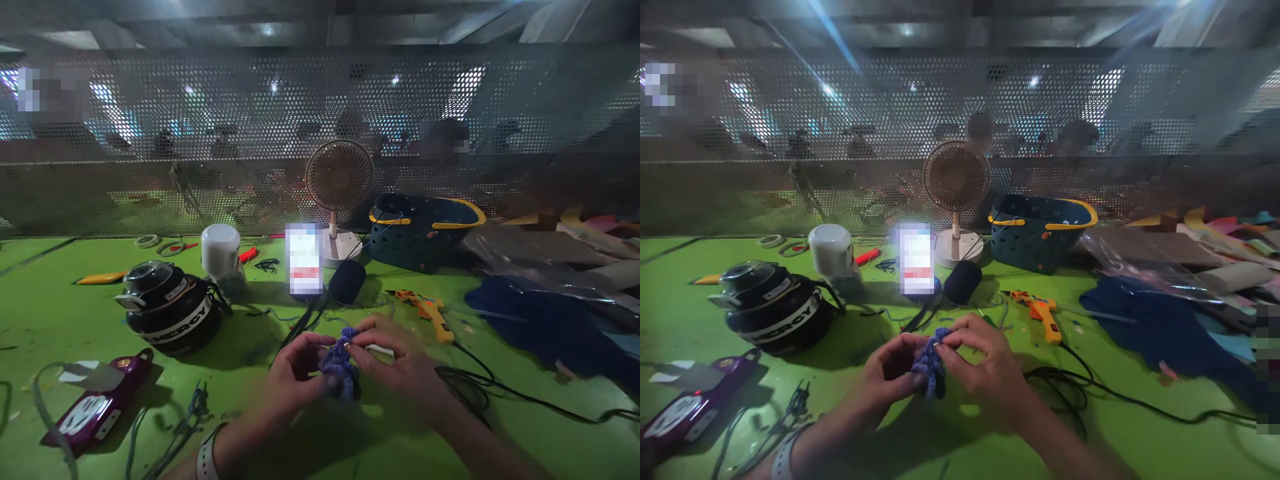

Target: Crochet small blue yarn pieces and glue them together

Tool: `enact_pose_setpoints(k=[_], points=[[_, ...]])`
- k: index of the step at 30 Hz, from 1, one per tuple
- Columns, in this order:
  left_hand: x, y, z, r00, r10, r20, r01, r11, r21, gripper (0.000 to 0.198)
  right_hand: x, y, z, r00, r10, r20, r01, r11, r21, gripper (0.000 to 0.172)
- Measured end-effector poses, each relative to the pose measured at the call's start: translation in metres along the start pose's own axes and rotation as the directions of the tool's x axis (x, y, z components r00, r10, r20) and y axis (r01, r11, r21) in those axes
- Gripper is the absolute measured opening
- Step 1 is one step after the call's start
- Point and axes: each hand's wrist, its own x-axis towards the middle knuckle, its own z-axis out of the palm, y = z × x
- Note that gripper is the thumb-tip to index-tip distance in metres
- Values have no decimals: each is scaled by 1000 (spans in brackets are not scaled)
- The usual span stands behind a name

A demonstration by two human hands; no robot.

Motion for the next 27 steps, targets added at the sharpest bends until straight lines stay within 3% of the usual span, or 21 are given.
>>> enact_pose_setpoints(k=[6,11,14,19,24,27], points=[[0,-1,1,999,8,-38,-8,1000,2,29,1,4,1,997,79,-3,-78,994,72,11],[0,2,3,996,-10,-86,7,999,-32,25,2,12,4,950,310,-31,-288,913,289,12],[1,2,3,986,-49,-162,30,993,-117,28,3,14,7,903,429,8,-391,815,428,23],[4,-1,4,977,-57,-204,-2,960,-280,36,4,16,9,886,463,-19,-384,758,527,55],[4,-4,4,958,-101,-267,16,953,-304,39,4,16,11,869,495,21,-425,724,543,26],[3,-5,4,951,-111,-287,16,949,-314,35,5,13,11,845,534,29,-440,664,604,22]])
